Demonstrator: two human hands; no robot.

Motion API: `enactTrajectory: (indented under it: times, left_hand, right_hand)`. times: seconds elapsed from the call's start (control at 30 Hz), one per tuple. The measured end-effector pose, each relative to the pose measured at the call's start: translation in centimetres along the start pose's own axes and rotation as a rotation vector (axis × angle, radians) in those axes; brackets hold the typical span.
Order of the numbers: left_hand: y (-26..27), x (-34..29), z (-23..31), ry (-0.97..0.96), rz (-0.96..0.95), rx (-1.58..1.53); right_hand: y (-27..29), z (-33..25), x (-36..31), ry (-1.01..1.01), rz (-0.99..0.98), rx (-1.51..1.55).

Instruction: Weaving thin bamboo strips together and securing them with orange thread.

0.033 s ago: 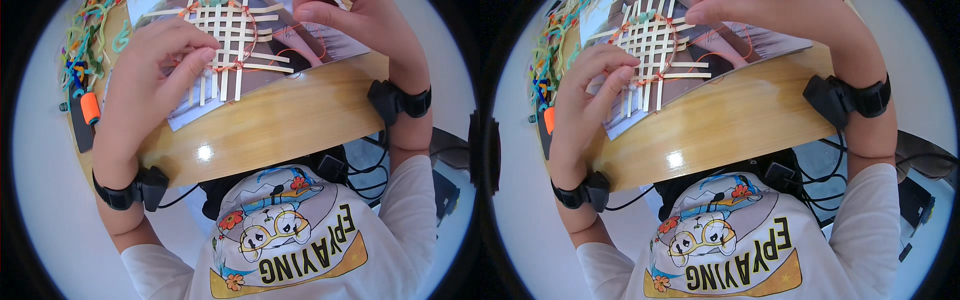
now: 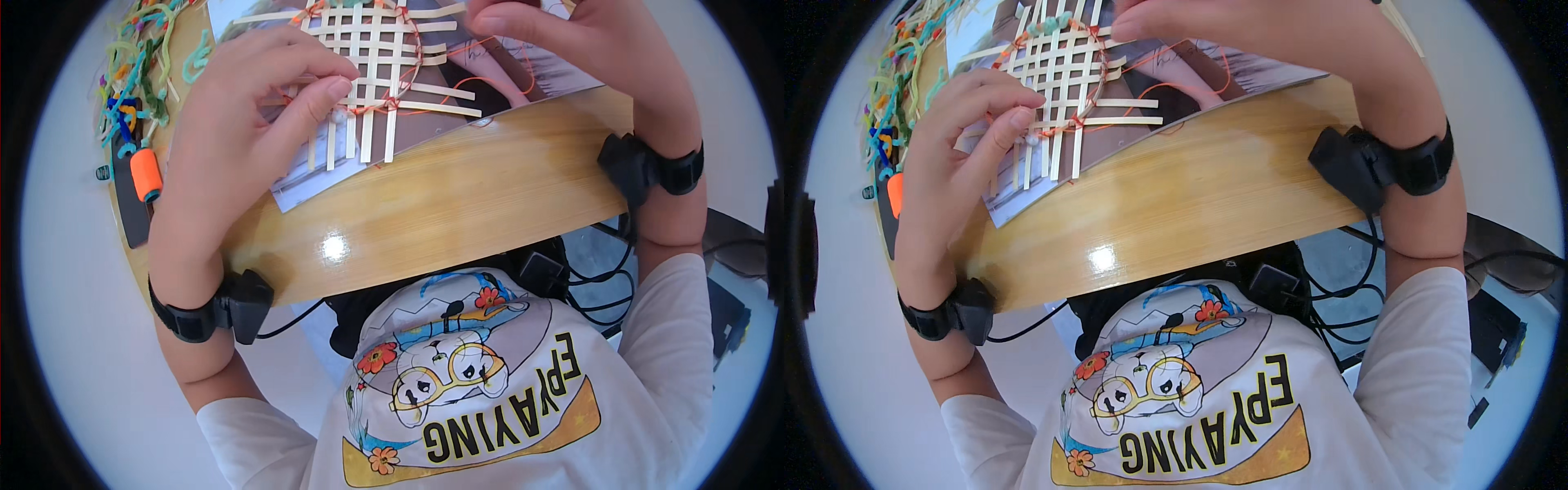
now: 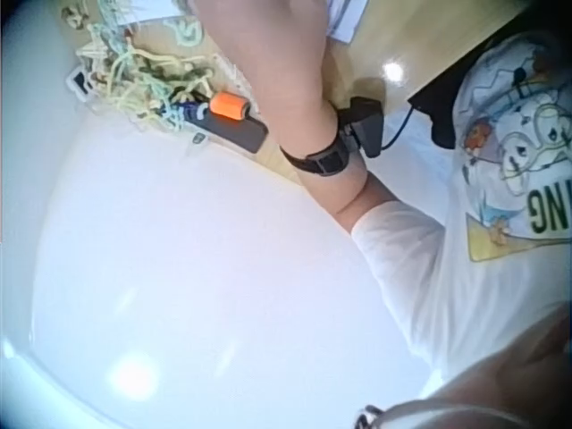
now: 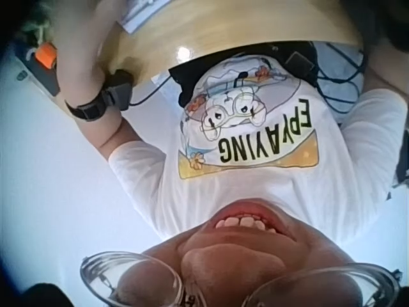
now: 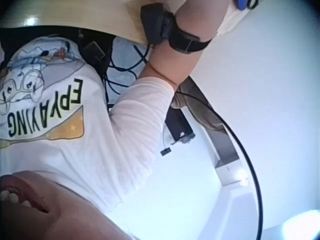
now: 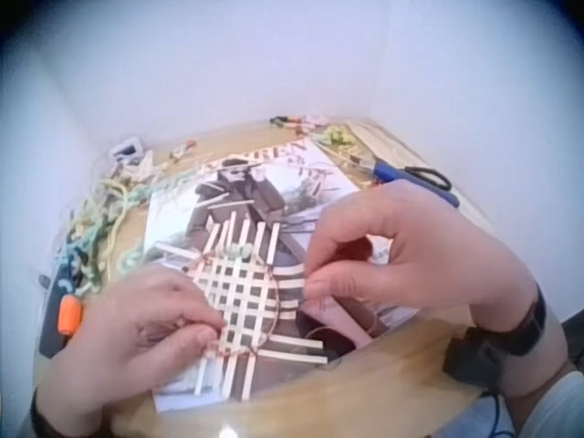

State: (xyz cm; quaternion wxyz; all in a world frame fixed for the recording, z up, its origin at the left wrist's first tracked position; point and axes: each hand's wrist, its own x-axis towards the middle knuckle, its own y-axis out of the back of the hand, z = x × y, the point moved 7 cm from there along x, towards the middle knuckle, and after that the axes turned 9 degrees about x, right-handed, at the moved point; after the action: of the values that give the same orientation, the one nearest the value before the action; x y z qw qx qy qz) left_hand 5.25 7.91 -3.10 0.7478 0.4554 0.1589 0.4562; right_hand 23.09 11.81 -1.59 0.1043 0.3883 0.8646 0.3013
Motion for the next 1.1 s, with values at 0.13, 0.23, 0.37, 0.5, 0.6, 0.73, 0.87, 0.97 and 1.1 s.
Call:
enactTrajectory:
  times: [0.13,0.23,0.37,0.5,0.6,0.73,0.87,0.97,1.1]
  left_hand:
    - [-0.1,-0.6,-0.2,-0.083,-0.057,0.132]
    - [-0.4,-0.6,0.3,-0.115,-0.084,0.217]
    - [-0.2,-0.6,1.1,-0.172,-0.063,0.291]
    - [-0.5,-1.0,1.1,-0.131,-0.04,0.315]
    - [-0.5,-1.0,1.1,-0.123,-0.053,0.316]
    - [-0.6,-1.1,1.1,-0.09,-0.075,0.31]
    - [-0.5,-1.0,1.1,-0.086,-0.059,0.269]
    - [-0.6,-0.9,0.9,-0.086,-0.072,0.233]
    - [-0.9,-1.0,0.3,0.011,-0.079,0.096]
  right_hand:
    - [-2.1,-1.5,0.2,0.194,-0.013,0.052]
    - [-3.7,-2.5,-1.0,0.57,0.082,-0.279]
    - [-4.3,-3.6,-1.3,0.6,0.063,-0.35]
    - [-5.3,-3.8,-1.0,0.531,0.044,-0.478]
    - [-6.2,-3.9,0.0,0.443,-0.034,-0.541]
    - [-6.6,-3.9,0.6,0.47,-0.003,-0.507]
    - [-6.5,-3.4,0.9,0.486,0.03,-0.483]
    - [-6.2,-2.7,0.7,0.5,0.059,-0.464]
    - [-5.9,-2.3,0.4,0.519,0.101,-0.441]
